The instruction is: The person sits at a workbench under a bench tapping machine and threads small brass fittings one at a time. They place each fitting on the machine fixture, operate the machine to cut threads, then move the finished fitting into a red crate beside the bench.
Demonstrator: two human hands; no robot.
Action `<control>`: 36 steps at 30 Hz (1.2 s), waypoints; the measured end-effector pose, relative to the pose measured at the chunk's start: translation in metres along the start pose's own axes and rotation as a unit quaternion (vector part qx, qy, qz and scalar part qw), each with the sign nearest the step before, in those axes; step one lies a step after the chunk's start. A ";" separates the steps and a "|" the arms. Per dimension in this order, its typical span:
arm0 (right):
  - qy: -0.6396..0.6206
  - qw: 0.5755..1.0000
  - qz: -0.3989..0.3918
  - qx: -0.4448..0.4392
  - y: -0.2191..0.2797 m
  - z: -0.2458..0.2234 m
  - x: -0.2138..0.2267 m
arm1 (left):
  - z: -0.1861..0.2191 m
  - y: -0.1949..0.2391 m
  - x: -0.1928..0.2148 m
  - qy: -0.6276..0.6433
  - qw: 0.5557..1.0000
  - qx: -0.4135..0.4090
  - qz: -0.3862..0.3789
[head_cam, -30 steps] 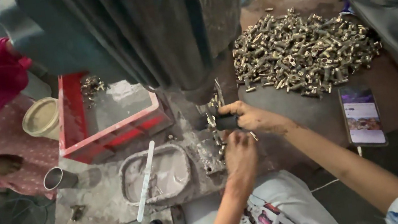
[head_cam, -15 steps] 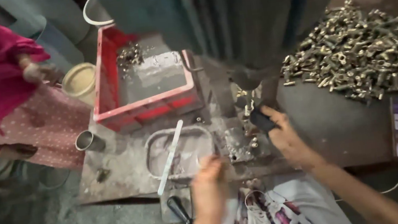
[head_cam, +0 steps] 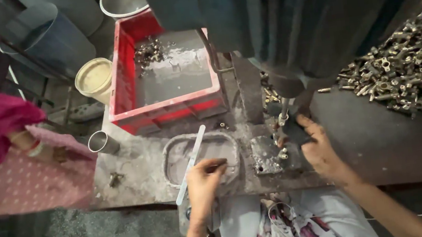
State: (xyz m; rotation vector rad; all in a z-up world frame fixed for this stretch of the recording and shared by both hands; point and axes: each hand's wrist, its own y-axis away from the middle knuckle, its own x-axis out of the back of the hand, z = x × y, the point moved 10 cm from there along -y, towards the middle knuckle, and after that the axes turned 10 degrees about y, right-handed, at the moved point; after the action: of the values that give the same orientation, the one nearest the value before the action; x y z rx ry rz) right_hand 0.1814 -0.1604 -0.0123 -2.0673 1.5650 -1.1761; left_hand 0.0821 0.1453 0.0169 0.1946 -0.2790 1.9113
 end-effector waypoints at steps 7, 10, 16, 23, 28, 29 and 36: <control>-0.184 0.971 -0.068 -0.136 -0.023 -0.014 -0.018 | -0.013 0.046 -0.057 0.410 0.894 0.178 -0.016; -0.129 0.967 0.022 -0.221 -0.008 0.019 -0.008 | -0.007 0.057 -0.092 0.392 0.911 0.127 -0.004; -0.224 0.948 -0.056 -0.221 -0.065 -0.052 -0.012 | 0.030 0.060 -0.094 0.132 0.990 -0.033 0.044; -0.192 0.932 -0.010 -0.308 -0.041 -0.018 -0.012 | 0.054 0.039 -0.102 0.020 0.996 -0.081 0.018; -0.163 0.972 -0.038 -0.163 -0.023 -0.009 -0.015 | 0.078 0.000 -0.106 -0.048 0.995 -0.084 0.033; -0.029 0.990 0.000 -0.136 -0.009 0.007 -0.012 | 0.084 -0.007 -0.114 -0.090 0.987 -0.127 0.040; -0.033 0.949 -0.051 -0.309 -0.005 0.031 -0.017 | 0.082 -0.019 -0.133 -0.199 0.963 -0.178 0.033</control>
State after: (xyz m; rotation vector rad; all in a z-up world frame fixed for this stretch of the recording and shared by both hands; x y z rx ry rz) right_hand 0.2065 -0.1506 -0.0358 -2.5535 1.9982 -0.6768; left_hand 0.1458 0.0087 0.0613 0.3298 -0.9005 1.8393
